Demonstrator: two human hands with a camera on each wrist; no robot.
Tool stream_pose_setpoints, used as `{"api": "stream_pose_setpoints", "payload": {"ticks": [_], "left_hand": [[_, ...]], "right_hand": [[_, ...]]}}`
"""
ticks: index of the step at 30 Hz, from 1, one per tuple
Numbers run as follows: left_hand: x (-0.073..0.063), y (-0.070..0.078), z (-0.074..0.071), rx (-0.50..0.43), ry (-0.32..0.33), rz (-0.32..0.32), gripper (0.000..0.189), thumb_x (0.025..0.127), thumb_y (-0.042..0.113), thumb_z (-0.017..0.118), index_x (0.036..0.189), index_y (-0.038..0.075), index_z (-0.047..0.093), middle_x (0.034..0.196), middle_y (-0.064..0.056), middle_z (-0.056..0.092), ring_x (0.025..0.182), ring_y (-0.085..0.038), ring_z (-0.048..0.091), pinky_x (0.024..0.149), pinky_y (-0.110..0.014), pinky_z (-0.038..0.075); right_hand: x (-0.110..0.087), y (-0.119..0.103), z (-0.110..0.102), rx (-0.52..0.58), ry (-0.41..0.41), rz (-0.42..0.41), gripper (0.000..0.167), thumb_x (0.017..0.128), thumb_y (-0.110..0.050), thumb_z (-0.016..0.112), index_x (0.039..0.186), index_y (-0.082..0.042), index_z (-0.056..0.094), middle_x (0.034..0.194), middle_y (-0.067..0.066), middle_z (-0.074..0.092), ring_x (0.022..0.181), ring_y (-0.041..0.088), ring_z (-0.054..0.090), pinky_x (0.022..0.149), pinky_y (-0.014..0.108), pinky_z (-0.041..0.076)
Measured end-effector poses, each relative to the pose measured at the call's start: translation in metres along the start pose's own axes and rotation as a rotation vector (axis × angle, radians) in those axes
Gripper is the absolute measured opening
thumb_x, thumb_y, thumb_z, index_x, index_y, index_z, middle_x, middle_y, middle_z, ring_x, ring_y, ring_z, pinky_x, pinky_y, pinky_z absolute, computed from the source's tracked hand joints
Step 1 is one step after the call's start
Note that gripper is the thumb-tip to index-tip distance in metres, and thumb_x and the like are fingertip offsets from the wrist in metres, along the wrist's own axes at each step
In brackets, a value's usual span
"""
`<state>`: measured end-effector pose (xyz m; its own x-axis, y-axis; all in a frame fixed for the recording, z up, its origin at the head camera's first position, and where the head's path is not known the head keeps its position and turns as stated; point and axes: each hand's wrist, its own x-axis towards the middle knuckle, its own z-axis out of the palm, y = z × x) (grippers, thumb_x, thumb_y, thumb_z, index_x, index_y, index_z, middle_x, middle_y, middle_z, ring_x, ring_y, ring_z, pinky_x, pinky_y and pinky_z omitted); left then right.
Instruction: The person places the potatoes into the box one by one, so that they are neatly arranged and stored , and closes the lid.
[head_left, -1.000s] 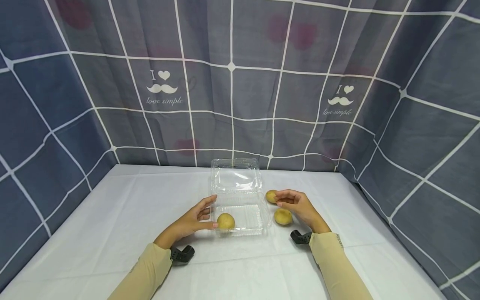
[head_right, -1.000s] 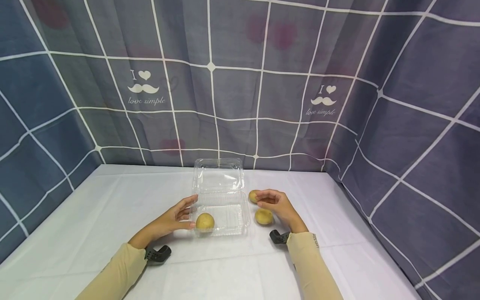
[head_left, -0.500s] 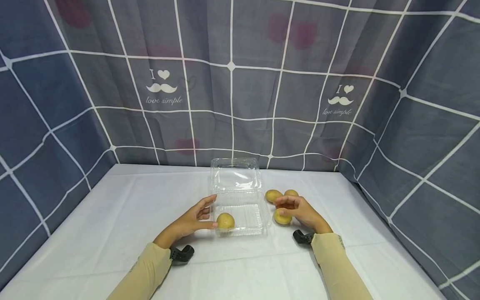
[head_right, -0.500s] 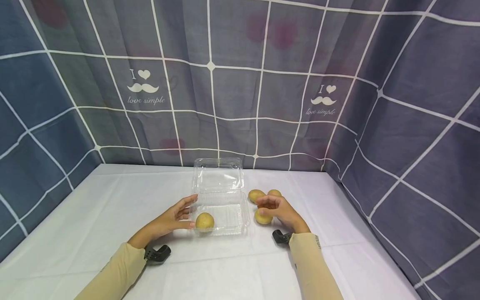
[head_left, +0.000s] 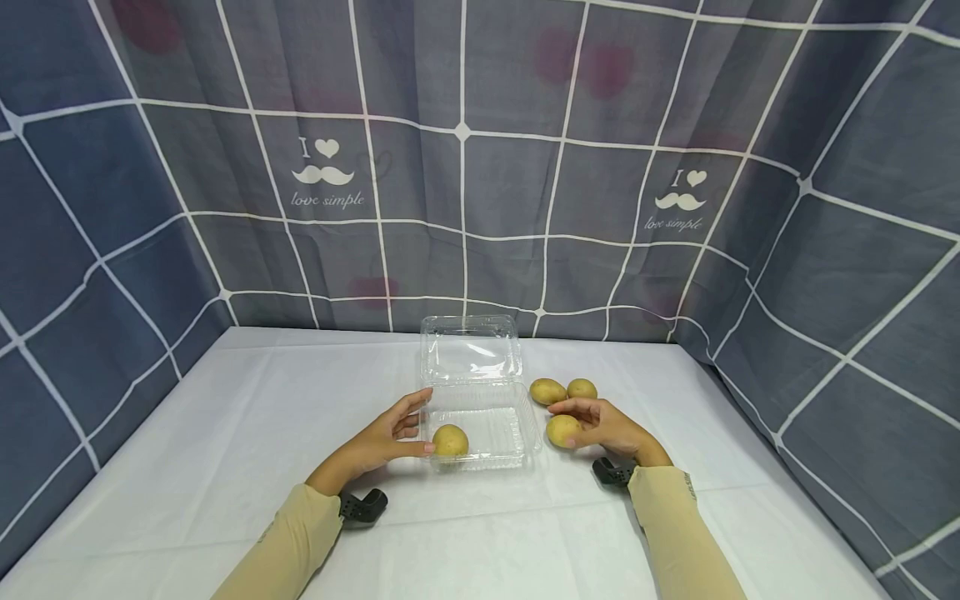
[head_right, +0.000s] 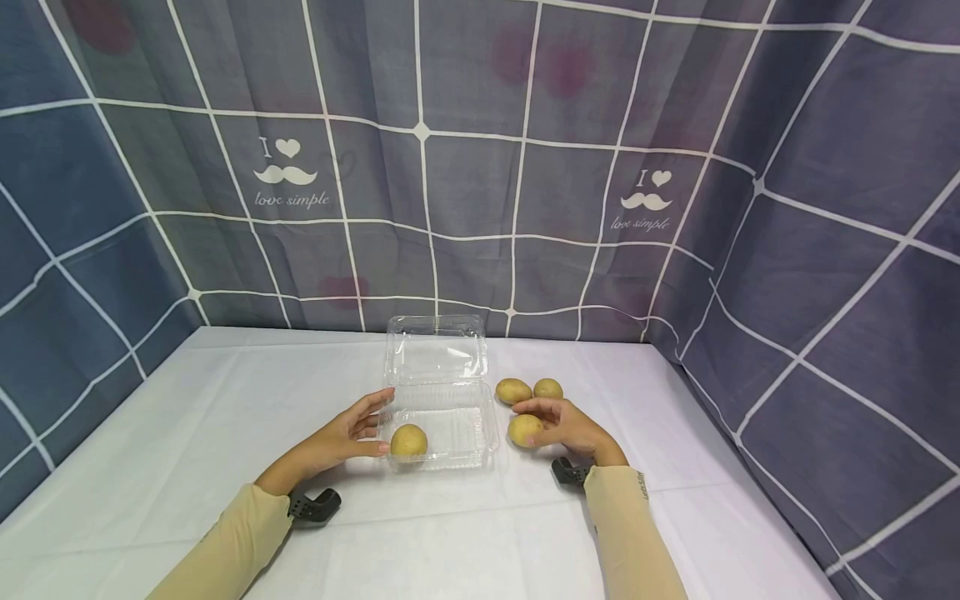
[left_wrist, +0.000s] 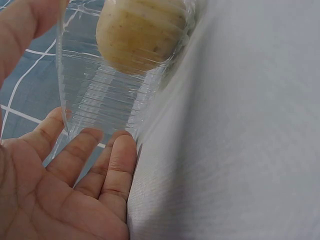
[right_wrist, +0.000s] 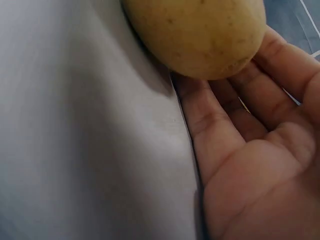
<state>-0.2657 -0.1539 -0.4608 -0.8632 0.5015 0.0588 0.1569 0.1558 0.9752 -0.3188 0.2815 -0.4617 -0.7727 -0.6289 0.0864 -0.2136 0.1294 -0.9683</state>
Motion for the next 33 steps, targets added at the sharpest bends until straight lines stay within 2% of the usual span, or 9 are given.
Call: {"api": "stream_pose_setpoints", "payload": {"ticks": [6,11,20,26,33], "left_hand": [[0.000,0.000,0.000,0.001,-0.001,0.002,0.103,0.094,0.013,0.086,0.171,-0.002,0.018,0.175,-0.031,0.016,0.155,-0.055,0.030,0.126,-0.065,0.031],[0.000,0.000,-0.001,0.002,0.001,0.002,0.103,0.094,0.013,0.086,0.170,-0.002,0.018,0.175,-0.032,0.016,0.155,-0.055,0.030,0.125,-0.065,0.032],[0.001,0.000,0.000,-0.001,0.004,-0.005,0.103,0.094,0.013,0.086,0.171,0.000,0.019,0.176,-0.030,0.016,0.155,-0.054,0.030,0.125,-0.064,0.033],[0.001,0.000,0.000,-0.005,0.003,0.001,0.102,0.094,0.011,0.085,0.171,0.000,0.018,0.176,-0.030,0.016,0.156,-0.054,0.030,0.125,-0.064,0.033],[0.000,-0.001,0.000,-0.002,0.002,-0.001,0.102,0.095,0.013,0.085,0.171,0.000,0.018,0.176,-0.030,0.016,0.156,-0.054,0.029,0.125,-0.064,0.033]], "right_hand": [[0.001,0.001,-0.003,0.002,-0.047,0.001,0.075,0.084,-0.002,0.092,0.141,0.025,0.051,0.146,0.032,0.056,0.122,0.004,0.062,0.104,0.018,0.051],[0.002,0.001,-0.003,-0.009,-0.054,0.001,0.072,0.084,0.000,0.091,0.140,0.025,0.052,0.144,0.032,0.057,0.119,0.005,0.062,0.102,0.018,0.052],[0.002,-0.001,-0.002,-0.048,-0.019,0.007,0.065,0.083,0.003,0.089,0.135,0.025,0.056,0.131,0.007,0.068,0.111,0.006,0.064,0.096,0.017,0.053],[0.004,-0.005,-0.002,-0.080,-0.005,0.009,0.063,0.083,0.001,0.090,0.134,0.023,0.059,0.127,0.002,0.069,0.107,0.007,0.065,0.094,0.018,0.054],[0.005,-0.011,0.003,-0.134,0.036,-0.027,0.059,0.083,-0.005,0.092,0.130,0.018,0.065,0.122,-0.005,0.069,0.100,0.008,0.066,0.089,0.020,0.057]]}}
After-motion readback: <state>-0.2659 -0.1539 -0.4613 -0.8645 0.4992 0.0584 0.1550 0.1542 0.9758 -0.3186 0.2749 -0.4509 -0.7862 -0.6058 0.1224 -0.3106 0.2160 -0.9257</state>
